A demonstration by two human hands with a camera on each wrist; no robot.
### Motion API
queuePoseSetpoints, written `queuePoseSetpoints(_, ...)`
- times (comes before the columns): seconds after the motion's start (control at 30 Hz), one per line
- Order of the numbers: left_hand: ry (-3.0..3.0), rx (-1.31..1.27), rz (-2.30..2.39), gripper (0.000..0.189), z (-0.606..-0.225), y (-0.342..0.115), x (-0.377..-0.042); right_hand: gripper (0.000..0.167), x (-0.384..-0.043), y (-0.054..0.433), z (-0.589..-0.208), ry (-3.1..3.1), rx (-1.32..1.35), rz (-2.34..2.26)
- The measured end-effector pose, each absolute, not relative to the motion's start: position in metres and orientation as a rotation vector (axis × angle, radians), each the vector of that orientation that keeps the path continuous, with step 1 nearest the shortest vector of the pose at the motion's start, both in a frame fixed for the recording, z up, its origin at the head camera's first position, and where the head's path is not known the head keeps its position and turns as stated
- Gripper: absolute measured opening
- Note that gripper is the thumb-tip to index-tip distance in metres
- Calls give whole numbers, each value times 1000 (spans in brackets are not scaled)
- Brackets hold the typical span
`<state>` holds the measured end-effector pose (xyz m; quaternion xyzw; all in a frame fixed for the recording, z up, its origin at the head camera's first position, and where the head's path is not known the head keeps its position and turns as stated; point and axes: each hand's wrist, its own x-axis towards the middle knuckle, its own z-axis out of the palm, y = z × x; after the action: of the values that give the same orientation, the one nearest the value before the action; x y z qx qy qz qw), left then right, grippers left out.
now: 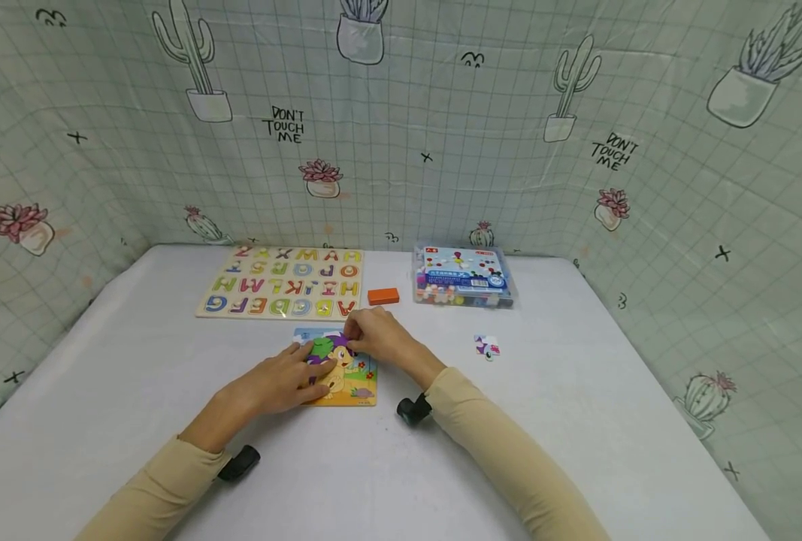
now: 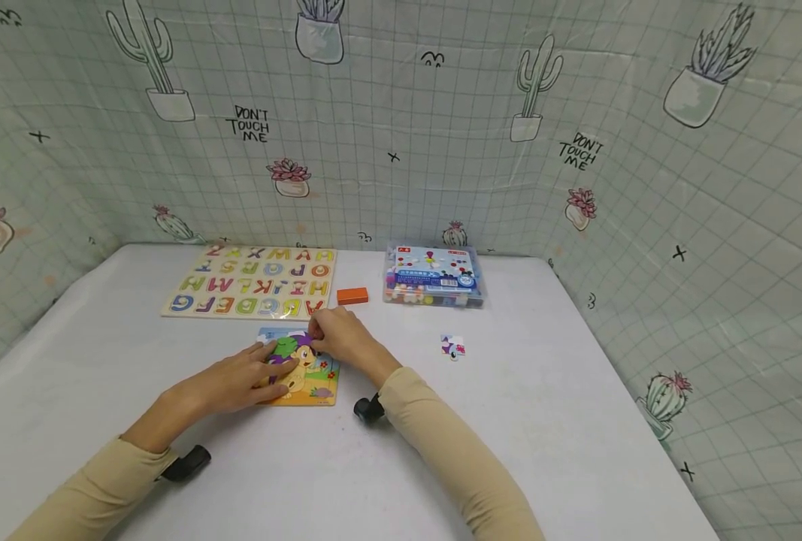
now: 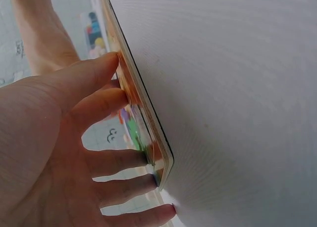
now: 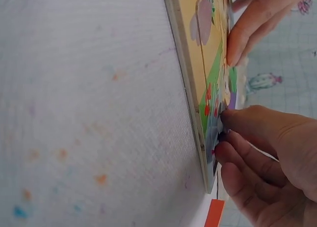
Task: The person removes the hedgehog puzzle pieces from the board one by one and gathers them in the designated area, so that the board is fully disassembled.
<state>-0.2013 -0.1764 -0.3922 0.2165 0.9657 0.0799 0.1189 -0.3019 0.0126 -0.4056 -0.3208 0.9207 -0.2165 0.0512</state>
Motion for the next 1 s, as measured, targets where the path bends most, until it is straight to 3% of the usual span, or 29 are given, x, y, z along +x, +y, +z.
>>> queuePoseSetpoints(0.17,2814,621,244,51,-393,-177,-201,25,-300,11,-404,2802,-962,-615)
queuePoseSetpoints(1.0,2834,629,217,51,-392,-176,-200,28,-302,28,-402,2865,-979,-615)
